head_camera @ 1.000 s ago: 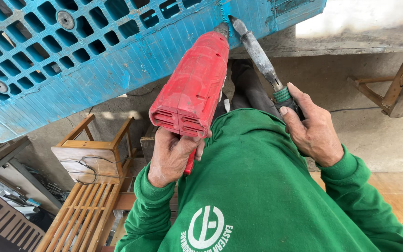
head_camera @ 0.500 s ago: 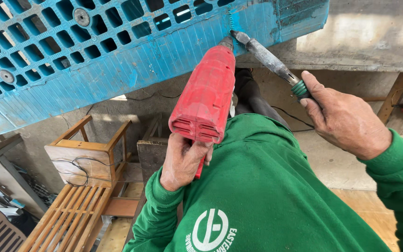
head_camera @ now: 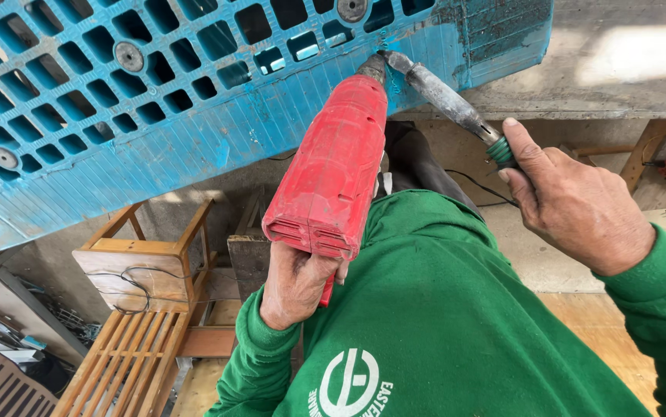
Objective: The person uses a soldering iron and a heat gun to repair a blue plastic crate. They alternate between heating the plastic surface and using the soldering iron tip to weld or smooth sections of the grid.
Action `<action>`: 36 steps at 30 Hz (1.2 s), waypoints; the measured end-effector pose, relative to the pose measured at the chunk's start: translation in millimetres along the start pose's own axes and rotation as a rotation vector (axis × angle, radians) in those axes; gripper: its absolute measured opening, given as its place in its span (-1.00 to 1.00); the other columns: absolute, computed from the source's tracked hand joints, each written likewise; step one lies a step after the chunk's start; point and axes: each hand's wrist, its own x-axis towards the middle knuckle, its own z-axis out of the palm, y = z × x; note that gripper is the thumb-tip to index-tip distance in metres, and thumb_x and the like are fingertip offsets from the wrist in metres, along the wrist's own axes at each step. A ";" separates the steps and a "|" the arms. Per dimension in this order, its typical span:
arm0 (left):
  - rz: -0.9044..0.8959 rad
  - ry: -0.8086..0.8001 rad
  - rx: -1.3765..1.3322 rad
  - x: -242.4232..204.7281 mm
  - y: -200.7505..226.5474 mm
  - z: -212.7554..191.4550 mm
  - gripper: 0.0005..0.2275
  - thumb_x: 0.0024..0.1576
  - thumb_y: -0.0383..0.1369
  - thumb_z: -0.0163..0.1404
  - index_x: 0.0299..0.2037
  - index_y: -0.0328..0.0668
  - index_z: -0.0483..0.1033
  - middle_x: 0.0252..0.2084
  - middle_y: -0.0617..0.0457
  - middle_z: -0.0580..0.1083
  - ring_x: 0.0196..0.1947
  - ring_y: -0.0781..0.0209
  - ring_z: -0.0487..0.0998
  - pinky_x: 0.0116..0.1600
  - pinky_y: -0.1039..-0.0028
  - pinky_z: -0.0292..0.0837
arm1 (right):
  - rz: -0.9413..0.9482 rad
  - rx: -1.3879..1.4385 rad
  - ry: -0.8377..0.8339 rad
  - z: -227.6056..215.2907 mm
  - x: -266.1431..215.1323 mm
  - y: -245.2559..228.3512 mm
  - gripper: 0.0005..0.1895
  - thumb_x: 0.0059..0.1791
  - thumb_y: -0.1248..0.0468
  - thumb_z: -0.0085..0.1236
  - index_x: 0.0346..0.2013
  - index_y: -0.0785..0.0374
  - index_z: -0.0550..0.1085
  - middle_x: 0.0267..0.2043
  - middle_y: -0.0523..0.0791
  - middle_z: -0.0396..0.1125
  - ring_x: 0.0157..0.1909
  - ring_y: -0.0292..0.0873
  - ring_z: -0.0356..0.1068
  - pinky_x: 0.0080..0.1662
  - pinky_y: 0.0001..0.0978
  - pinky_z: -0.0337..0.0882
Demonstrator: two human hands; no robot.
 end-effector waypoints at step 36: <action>0.006 0.047 -0.070 -1.8 -2.3 9.7 -0.73 0.27 -0.23 0.11 -0.06 -0.32 0.45 -0.28 0.05 0.47 -0.45 0.36 0.44 -0.37 0.53 0.38 | -0.048 -0.158 -0.126 -38.4 20.8 9.2 -0.34 0.10 0.08 0.03 0.48 0.16 0.20 -0.35 0.01 0.43 -0.47 0.10 0.44 -0.46 -0.06 0.43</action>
